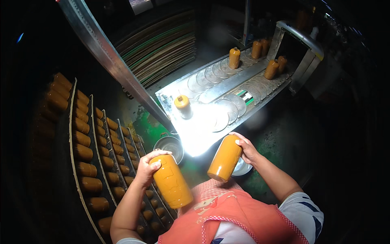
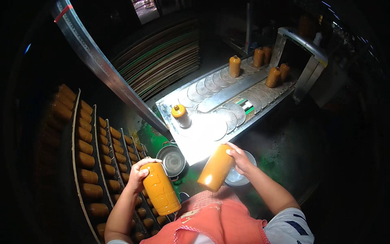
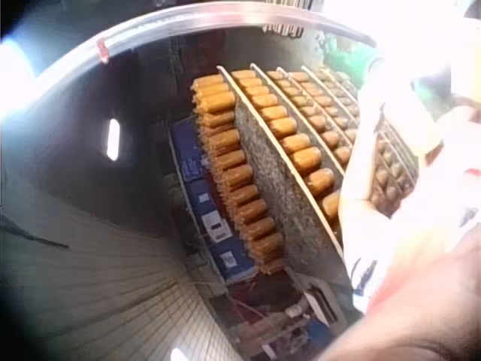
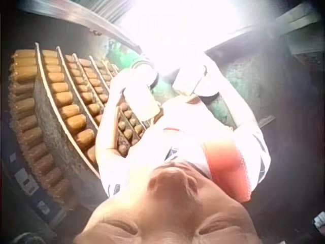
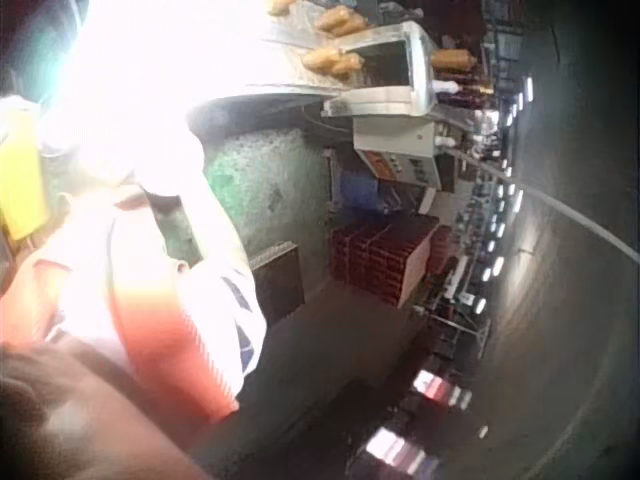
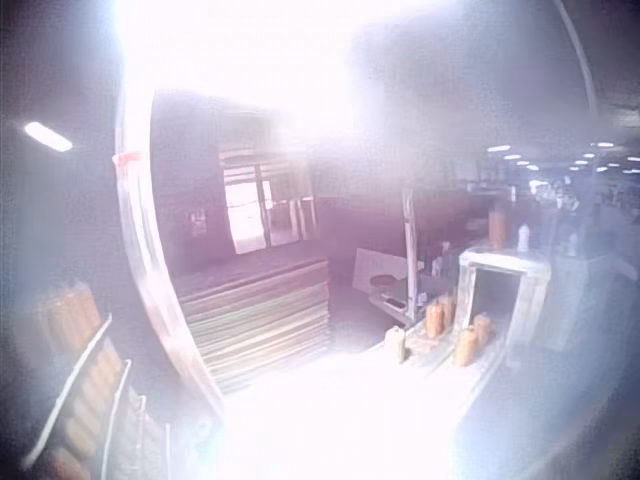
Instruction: The person moves a pallet of yellow containers using a manual pallet jack, then repeatedly picks up containers from a conveyor and places them into a metal tray. The person handles the containers one at a time and arranges them in the tray.
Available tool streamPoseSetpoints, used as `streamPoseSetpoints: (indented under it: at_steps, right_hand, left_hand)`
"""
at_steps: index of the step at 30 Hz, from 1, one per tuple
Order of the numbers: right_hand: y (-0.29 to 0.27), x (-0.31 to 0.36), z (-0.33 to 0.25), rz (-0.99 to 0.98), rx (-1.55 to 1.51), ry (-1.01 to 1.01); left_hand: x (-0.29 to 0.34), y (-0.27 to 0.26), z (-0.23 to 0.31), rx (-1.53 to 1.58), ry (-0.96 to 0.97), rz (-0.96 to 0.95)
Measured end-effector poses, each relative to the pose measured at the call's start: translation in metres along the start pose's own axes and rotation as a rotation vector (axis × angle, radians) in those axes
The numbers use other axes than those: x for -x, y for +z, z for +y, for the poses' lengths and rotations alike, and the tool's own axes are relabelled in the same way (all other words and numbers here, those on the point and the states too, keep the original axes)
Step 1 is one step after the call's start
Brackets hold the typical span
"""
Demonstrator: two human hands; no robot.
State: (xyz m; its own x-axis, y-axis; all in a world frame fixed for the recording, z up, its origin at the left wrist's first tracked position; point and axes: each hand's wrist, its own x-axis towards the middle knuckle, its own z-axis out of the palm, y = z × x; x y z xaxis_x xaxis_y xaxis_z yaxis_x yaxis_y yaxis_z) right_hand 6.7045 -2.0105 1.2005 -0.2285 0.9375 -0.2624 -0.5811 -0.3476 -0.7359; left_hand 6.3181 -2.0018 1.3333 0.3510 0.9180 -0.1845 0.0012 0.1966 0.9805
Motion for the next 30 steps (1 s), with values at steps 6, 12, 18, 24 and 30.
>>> streamPoseSetpoints:
  at_steps: [6, 12, 18, 24, 30]
  right_hand:
    - [-0.122, 0.068, 0.051, 0.32, -0.275, 0.26]
    - [-0.181, 0.08, 0.095, 0.228, 0.334, -0.051]
    - [-0.221, 0.08, 0.099, 0.121, -0.03, 0.052]
    - [-0.261, 0.061, 0.031, 0.326, -0.311, -0.005]
    - [-0.279, -0.049, -0.159, 0.853, 0.223, -0.683]
  left_hand:
    - [-0.087, 0.119, -0.167, 0.652, -0.603, -0.249]
    - [-0.133, 0.197, -0.219, 0.751, -0.856, -0.327]
    - [-0.173, 0.218, -0.248, 0.555, -0.842, -0.586]
    - [-0.236, 0.245, -0.253, 0.444, -0.736, -0.471]
    - [-0.359, 0.276, -0.092, -0.294, 0.052, -0.175]
